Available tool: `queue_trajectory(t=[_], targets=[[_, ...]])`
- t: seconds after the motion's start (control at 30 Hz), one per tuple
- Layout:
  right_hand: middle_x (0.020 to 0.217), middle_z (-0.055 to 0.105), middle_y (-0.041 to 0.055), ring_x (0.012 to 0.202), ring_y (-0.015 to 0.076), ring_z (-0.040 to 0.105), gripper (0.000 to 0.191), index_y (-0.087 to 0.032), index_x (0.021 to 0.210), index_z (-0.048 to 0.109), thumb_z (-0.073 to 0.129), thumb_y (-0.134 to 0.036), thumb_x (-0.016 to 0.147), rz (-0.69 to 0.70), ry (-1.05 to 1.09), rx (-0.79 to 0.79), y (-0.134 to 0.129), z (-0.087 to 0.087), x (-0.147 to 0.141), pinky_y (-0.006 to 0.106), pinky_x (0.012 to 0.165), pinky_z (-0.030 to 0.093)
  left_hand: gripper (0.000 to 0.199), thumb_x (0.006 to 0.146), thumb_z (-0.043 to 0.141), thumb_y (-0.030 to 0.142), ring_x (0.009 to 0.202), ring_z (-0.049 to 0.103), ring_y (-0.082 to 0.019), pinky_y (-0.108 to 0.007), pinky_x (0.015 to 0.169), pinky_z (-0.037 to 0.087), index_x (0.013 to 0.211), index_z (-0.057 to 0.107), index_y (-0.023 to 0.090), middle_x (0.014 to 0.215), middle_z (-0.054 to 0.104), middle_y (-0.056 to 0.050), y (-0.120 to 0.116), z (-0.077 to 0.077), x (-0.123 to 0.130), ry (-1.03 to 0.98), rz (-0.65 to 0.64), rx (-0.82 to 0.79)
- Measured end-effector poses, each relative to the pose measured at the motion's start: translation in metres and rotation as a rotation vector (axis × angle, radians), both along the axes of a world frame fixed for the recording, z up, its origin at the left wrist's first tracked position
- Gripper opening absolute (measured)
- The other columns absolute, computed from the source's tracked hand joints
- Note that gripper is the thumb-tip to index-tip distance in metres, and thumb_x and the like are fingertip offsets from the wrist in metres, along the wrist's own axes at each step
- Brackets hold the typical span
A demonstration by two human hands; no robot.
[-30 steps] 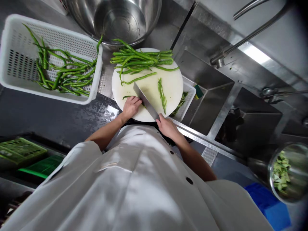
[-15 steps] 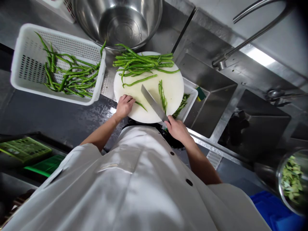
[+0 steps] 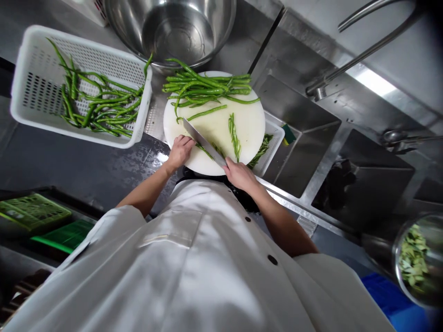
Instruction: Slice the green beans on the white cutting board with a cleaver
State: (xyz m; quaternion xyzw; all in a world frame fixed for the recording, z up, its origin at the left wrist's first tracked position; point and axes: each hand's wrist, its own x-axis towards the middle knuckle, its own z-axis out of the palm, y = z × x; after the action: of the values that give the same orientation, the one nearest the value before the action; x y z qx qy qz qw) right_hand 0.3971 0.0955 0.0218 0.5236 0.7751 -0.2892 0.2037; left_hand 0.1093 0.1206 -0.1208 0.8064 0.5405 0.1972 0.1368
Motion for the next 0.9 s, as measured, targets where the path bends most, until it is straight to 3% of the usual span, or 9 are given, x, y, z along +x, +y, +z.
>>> queue_trajectory(t=[0.13,0.3,0.37,0.47,0.67,0.9], targets=[[0.117,0.077,0.0177,0.105,0.0330,0.071,0.042,-0.016,0.143,0.056,0.039,-0.039,0.111,-0.100,0.124,0.043,0.004,-0.021,0.020,0.035,0.084,0.048,0.036,0.110,0.034,0.024,0.103,0.055,-0.025,-0.041,0.094,0.050,0.123,0.067,0.018,0.119,0.063,-0.012,0.003,0.006,-0.005,-0.043,-0.027,-0.006],[0.107,0.078,0.0158,0.095,0.0333,0.070,0.039,-0.017,0.132,0.061,0.039,-0.041,0.110,-0.212,0.124,0.101,-0.010,-0.024,0.056,0.035,0.079,0.047,0.030,0.109,0.042,0.027,0.107,0.055,-0.028,-0.045,0.093,0.047,0.113,0.072,0.022,0.113,0.068,-0.012,0.010,0.020,-0.003,0.034,-0.006,0.005],[0.103,0.078,0.0147,0.093,0.0328,0.069,0.037,-0.018,0.128,0.062,0.039,-0.041,0.110,-0.225,0.108,0.123,-0.019,-0.021,0.061,0.035,0.078,0.046,0.030,0.110,0.042,0.027,0.111,0.054,-0.029,-0.046,0.095,0.046,0.115,0.072,0.023,0.116,0.068,-0.012,0.011,0.021,0.002,0.018,0.026,0.063],[0.103,0.077,0.0136,0.094,0.0317,0.070,0.036,-0.019,0.128,0.063,0.038,-0.039,0.110,-0.220,0.089,0.114,-0.030,-0.013,0.060,0.035,0.080,0.045,0.036,0.111,0.036,0.025,0.108,0.056,-0.026,-0.044,0.097,0.048,0.115,0.072,0.022,0.116,0.068,-0.011,0.012,0.016,0.010,-0.011,-0.034,0.097],[0.107,0.078,0.0140,0.098,0.0320,0.071,0.045,-0.018,0.144,0.056,0.034,-0.041,0.113,-0.175,-0.039,0.014,-0.044,0.005,0.051,0.035,0.080,0.045,0.038,0.112,0.034,0.025,0.107,0.059,-0.025,-0.043,0.101,0.050,0.115,0.072,0.020,0.117,0.069,-0.013,0.013,0.004,0.020,-0.006,-0.113,-0.018],[0.109,0.078,0.0141,0.100,0.0314,0.072,0.042,-0.017,0.142,0.056,0.033,-0.039,0.115,-0.122,-0.117,-0.034,-0.048,0.031,0.042,0.033,0.076,0.041,0.037,0.109,0.036,0.026,0.103,0.060,-0.027,-0.049,0.100,0.051,0.114,0.073,0.020,0.115,0.070,-0.013,0.013,0.014,0.022,0.041,-0.173,-0.013]])
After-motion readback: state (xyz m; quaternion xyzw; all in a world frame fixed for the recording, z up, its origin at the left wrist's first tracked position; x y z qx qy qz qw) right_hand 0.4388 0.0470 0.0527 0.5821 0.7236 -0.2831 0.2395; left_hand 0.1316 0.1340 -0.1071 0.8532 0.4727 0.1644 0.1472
